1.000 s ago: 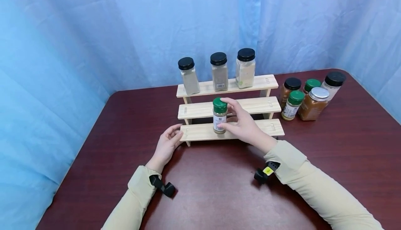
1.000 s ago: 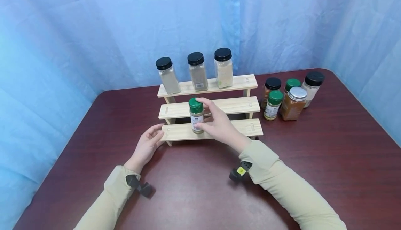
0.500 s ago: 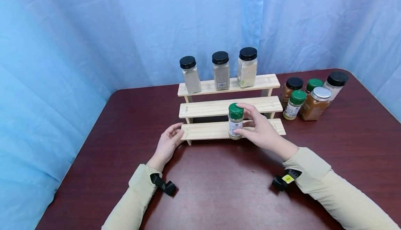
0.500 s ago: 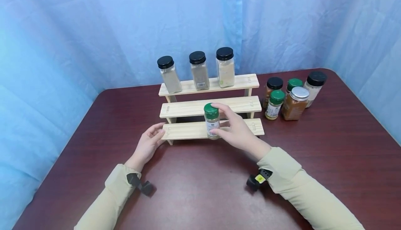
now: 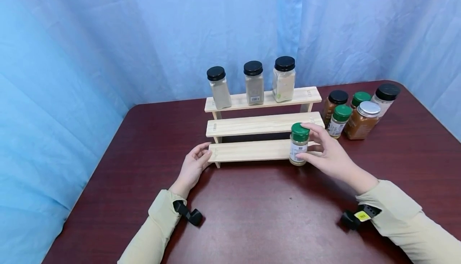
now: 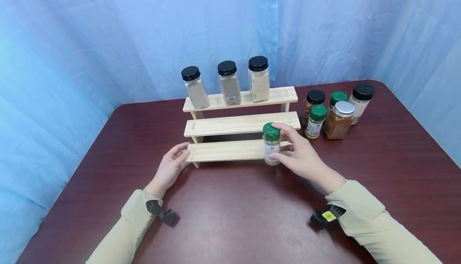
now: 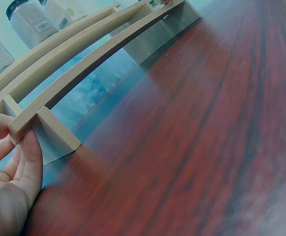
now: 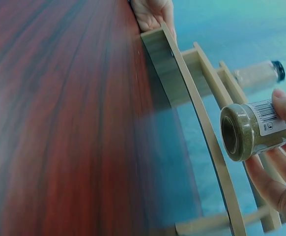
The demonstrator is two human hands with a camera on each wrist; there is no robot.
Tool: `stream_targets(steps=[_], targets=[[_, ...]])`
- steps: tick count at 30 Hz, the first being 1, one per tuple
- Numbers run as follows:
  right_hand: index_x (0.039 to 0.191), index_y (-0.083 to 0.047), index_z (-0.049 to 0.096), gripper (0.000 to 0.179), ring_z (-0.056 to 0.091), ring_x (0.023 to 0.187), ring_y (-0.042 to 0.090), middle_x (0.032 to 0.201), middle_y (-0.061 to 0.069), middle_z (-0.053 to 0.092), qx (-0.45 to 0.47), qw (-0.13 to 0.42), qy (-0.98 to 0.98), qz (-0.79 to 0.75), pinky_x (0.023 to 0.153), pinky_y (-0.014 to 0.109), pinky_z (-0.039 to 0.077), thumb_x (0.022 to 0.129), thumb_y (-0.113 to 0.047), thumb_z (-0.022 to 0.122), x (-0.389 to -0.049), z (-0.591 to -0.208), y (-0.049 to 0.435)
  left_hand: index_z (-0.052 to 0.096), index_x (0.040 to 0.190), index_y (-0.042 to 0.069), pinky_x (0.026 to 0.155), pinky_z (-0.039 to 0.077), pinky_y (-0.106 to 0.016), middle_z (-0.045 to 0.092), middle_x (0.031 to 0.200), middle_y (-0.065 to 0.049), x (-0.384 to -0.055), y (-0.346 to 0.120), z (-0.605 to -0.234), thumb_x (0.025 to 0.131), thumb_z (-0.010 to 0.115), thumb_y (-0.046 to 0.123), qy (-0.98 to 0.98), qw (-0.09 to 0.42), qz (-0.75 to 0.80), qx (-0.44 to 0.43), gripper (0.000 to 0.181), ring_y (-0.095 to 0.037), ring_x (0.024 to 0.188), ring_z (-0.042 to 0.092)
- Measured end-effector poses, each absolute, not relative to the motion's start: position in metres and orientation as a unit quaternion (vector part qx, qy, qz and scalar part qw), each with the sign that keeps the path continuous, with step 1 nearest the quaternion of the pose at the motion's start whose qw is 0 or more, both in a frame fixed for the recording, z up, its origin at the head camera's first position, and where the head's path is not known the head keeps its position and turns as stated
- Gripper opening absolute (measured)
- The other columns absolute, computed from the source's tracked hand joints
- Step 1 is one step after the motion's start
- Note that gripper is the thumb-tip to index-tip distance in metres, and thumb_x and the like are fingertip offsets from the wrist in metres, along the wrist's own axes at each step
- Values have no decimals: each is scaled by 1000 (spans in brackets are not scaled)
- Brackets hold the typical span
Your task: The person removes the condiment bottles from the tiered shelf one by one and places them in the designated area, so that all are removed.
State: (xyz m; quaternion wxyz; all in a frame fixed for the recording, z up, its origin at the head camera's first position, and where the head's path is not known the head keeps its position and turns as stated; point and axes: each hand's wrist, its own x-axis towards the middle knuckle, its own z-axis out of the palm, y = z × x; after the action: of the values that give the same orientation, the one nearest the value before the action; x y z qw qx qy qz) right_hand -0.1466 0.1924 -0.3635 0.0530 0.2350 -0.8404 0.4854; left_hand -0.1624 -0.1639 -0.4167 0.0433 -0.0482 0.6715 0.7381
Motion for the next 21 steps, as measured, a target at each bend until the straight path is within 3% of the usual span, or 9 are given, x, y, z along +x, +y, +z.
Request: stream_targets(steps=[3, 8, 10, 21], targets=[[143, -10, 29, 76, 54, 96, -12, 120, 14, 57, 238, 66, -843, 478, 76, 14, 50, 81, 4, 71, -144, -364, 203, 44, 135, -3, 69, 49, -17, 53, 88, 3, -162, -164, -417, 95, 48, -2, 668, 42, 741, -48, 40, -3, 76, 56], [144, -9, 27, 80, 54, 95, -13, 115, -22, 52, 228, 90, -850, 467, 77, 8, 47, 79, 5, 72, -138, -366, 222, 44, 134, -6, 69, 49, -16, 53, 87, 4, -163, -163, -418, 95, 49, -2, 670, 41, 740, -42, 39, -3, 76, 56], [144, -9, 27, 81, 53, 95, -15, 113, -30, 48, 220, 97, -855, 460, 77, 6, 46, 78, 6, 72, -136, -366, 230, 44, 134, -7, 68, 48, -16, 52, 87, 5, -164, -163, -418, 95, 49, -2, 674, 41, 737, -41, 39, -2, 76, 55], [145, -7, 25, 84, 47, 95, -22, 113, -34, 43, 183, 117, -876, 430, 73, 1, 42, 77, 6, 73, -130, -369, 275, 45, 134, -5, 68, 48, -16, 52, 87, 5, -162, -164, -416, 95, 50, -2, 677, 40, 733, -54, 39, -3, 76, 54]])
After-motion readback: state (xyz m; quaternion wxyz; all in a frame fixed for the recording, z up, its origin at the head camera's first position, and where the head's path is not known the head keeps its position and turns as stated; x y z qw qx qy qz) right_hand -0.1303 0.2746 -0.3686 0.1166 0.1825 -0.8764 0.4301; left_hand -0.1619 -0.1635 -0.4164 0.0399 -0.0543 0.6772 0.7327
